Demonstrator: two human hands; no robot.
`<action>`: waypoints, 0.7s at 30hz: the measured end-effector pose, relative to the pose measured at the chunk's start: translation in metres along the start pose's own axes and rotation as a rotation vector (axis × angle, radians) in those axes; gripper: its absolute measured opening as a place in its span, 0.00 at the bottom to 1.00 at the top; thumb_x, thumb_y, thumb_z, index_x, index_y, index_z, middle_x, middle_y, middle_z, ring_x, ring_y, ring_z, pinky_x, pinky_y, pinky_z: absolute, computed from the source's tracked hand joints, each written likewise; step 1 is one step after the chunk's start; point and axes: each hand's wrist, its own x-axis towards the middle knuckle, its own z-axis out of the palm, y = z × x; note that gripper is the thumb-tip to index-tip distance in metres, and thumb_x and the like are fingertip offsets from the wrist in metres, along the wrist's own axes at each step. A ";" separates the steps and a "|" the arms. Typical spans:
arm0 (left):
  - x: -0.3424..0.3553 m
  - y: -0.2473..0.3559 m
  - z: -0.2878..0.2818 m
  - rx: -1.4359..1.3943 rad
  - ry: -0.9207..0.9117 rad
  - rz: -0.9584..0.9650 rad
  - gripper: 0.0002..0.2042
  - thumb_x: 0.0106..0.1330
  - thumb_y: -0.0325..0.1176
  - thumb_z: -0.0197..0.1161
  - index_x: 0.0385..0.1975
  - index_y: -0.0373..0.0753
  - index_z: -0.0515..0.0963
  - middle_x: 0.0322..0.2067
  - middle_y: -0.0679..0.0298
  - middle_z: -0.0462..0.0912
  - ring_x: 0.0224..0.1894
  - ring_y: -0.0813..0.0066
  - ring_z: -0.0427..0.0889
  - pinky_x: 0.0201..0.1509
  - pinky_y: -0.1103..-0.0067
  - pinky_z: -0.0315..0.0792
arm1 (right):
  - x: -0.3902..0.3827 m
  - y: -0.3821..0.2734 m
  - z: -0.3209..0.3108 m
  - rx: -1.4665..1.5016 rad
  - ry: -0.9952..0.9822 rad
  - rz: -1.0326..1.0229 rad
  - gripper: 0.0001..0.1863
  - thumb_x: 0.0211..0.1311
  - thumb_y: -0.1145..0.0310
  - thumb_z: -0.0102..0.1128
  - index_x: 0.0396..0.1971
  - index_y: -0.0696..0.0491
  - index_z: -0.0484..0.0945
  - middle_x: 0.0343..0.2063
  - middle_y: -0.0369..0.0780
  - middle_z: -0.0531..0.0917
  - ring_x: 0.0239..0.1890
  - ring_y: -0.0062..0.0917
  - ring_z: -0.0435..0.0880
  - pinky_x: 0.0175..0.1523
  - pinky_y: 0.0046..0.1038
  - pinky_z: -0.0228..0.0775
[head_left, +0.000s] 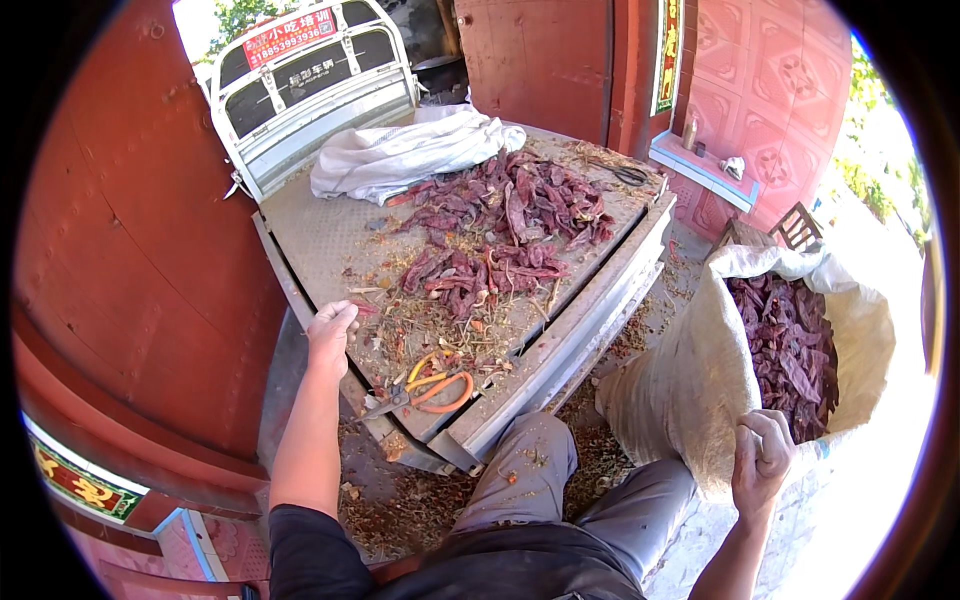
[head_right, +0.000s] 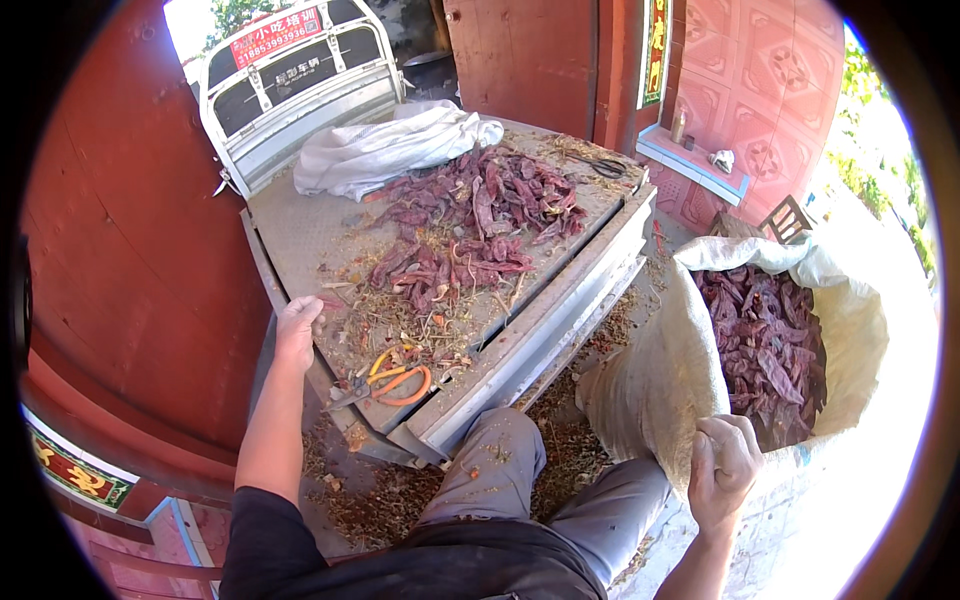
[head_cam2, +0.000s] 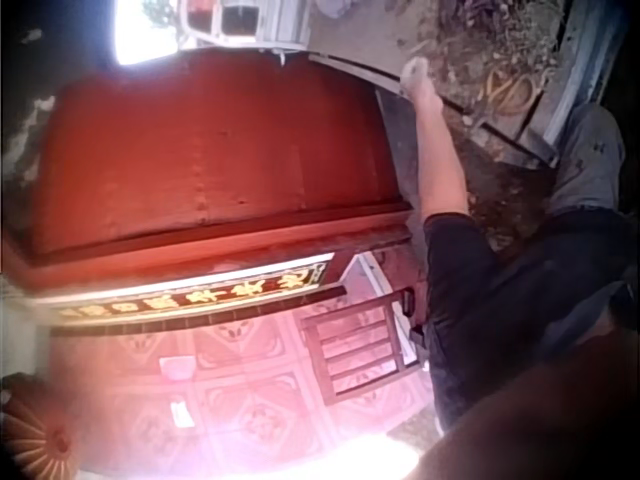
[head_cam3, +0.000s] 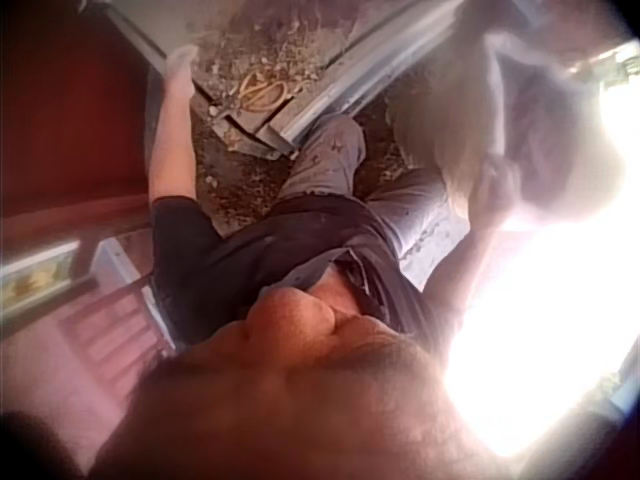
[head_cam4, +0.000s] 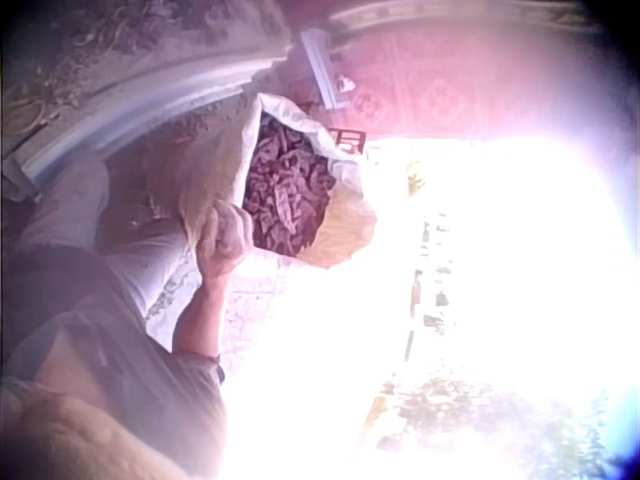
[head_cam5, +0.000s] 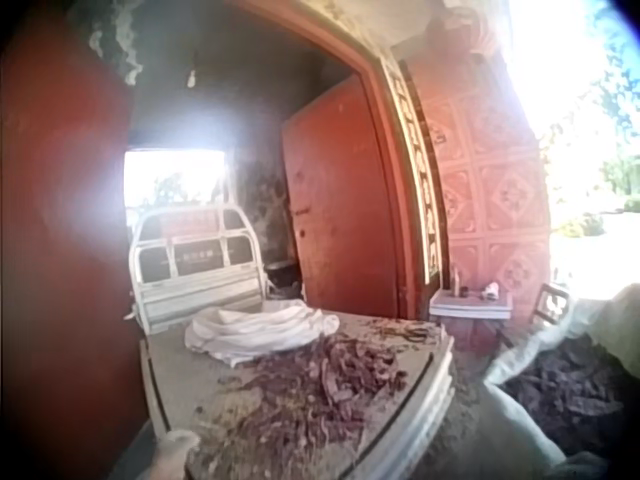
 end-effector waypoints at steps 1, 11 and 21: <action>-0.009 0.007 0.005 -0.064 -0.030 -0.009 0.08 0.70 0.31 0.71 0.43 0.37 0.83 0.34 0.68 0.85 0.33 0.81 0.81 0.38 0.79 0.75 | 0.000 -0.001 0.001 0.007 -0.002 0.001 0.05 0.64 0.77 0.63 0.38 0.61 0.83 0.34 0.48 0.85 0.35 0.40 0.85 0.41 0.34 0.76; -0.234 0.005 0.125 -0.144 -0.525 -0.082 0.03 0.72 0.25 0.63 0.41 0.32 0.80 0.36 0.59 0.87 0.34 0.75 0.85 0.41 0.77 0.81 | -0.032 -0.045 0.115 0.493 -0.495 0.151 0.14 0.65 0.68 0.72 0.46 0.60 0.83 0.34 0.44 0.88 0.35 0.30 0.88 0.42 0.31 0.81; -0.285 -0.010 0.149 0.092 -0.707 0.066 0.07 0.73 0.27 0.68 0.46 0.32 0.85 0.37 0.63 0.89 0.40 0.82 0.86 0.45 0.80 0.80 | -0.063 -0.053 0.131 0.656 -0.659 0.344 0.08 0.69 0.71 0.68 0.44 0.57 0.88 0.31 0.41 0.87 0.31 0.20 0.86 0.37 0.27 0.78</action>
